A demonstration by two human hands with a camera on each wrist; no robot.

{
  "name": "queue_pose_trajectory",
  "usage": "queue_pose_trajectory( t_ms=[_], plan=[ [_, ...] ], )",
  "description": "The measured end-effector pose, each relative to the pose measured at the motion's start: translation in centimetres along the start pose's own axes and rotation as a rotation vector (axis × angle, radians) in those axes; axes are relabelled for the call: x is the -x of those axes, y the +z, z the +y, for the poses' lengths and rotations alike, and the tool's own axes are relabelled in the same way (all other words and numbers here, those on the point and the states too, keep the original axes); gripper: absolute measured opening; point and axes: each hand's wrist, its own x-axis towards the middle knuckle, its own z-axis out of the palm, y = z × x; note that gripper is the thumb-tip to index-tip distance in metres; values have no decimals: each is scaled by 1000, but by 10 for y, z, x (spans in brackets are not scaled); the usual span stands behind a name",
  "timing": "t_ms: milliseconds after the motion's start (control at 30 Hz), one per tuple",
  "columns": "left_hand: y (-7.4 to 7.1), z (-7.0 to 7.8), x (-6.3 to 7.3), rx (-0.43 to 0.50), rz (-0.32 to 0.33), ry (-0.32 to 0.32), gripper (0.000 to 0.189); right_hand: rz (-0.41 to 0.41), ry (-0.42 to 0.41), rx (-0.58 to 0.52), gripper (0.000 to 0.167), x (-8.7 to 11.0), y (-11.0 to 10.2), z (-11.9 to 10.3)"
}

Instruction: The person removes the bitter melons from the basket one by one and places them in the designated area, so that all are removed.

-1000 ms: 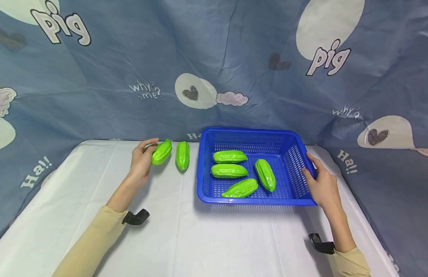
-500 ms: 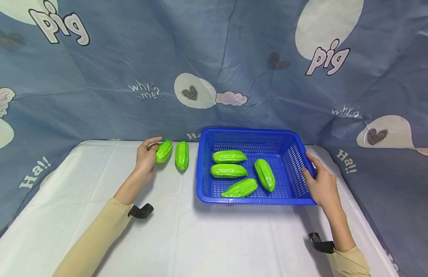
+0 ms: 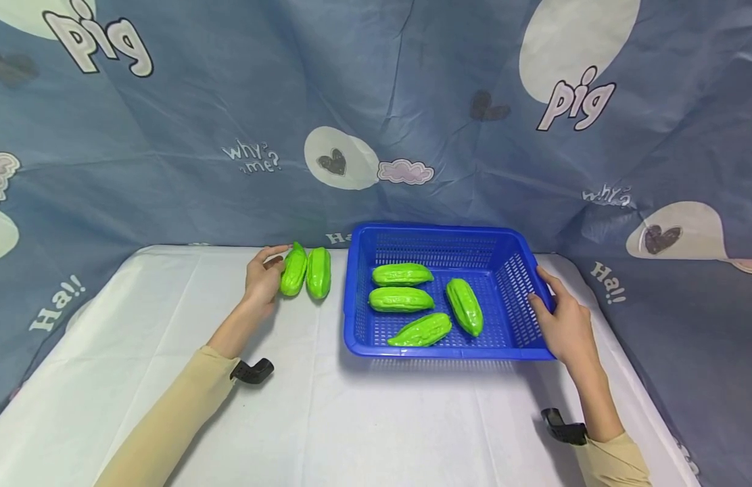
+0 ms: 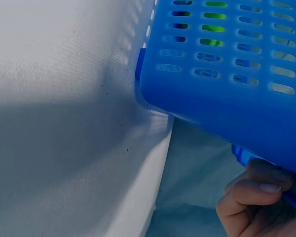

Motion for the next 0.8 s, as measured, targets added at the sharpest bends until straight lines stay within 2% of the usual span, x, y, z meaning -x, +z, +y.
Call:
queue_pose_trajectory(
  t_ms=[600, 800],
  plan=[
    [-2, -1, 1, 9, 15, -20, 47, 11, 2, 4, 59, 0, 1, 0],
    [-5, 6, 2, 8, 31, -27, 46, 6, 1, 8, 59, 0, 0, 0]
  ],
)
